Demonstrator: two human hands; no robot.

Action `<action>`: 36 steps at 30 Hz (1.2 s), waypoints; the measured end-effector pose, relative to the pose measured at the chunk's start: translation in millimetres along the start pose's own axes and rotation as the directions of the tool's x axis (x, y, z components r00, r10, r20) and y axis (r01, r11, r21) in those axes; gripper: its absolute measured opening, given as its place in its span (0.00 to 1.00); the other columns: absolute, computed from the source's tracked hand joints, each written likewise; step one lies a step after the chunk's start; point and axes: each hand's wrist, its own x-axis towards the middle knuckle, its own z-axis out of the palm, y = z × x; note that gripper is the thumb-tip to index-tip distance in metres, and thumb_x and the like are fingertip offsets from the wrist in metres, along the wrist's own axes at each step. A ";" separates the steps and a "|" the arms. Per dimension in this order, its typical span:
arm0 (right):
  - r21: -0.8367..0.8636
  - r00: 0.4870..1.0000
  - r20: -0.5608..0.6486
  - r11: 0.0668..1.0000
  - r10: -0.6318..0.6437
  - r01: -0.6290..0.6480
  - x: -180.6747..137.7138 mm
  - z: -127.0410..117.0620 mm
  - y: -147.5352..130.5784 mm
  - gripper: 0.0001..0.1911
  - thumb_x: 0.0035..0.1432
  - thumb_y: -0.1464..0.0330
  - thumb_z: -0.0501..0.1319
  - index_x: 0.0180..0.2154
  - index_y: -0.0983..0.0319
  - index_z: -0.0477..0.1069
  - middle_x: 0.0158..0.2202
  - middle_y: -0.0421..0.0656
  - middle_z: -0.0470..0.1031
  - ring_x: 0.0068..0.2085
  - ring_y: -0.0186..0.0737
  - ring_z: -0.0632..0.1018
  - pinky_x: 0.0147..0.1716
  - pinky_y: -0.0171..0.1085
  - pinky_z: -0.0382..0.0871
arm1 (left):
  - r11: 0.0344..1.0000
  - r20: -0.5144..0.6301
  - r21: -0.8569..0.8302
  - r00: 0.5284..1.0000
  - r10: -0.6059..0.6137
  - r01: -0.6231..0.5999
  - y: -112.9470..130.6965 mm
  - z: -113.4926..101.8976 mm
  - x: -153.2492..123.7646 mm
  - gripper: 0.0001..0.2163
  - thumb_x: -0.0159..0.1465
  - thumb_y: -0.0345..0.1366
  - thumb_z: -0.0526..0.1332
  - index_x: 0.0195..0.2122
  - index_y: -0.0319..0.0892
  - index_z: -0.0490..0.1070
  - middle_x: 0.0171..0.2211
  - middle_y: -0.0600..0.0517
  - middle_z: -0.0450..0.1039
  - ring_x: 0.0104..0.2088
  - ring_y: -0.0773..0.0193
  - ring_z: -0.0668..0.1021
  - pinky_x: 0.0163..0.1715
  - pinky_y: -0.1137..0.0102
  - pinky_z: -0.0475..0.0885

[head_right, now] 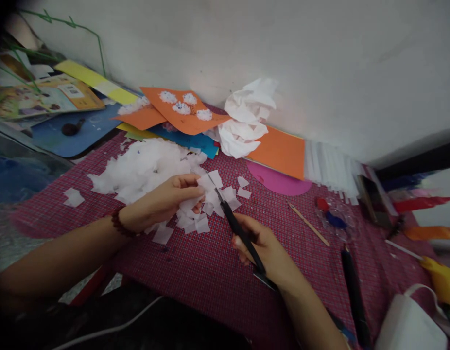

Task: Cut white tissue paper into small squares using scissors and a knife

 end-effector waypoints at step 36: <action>-0.364 0.993 -0.055 0.928 -0.109 0.081 -8.3 -21.6 -11.0 0.40 0.54 0.43 0.66 0.59 0.60 0.66 0.45 0.49 0.73 0.43 0.48 0.74 0.43 0.45 0.72 | 0.995 -0.044 0.104 0.999 -0.004 0.009 3.9 -13.3 3.8 0.07 0.54 0.34 0.65 0.23 0.41 0.68 0.20 0.57 0.64 0.19 0.73 0.64 0.20 0.75 0.57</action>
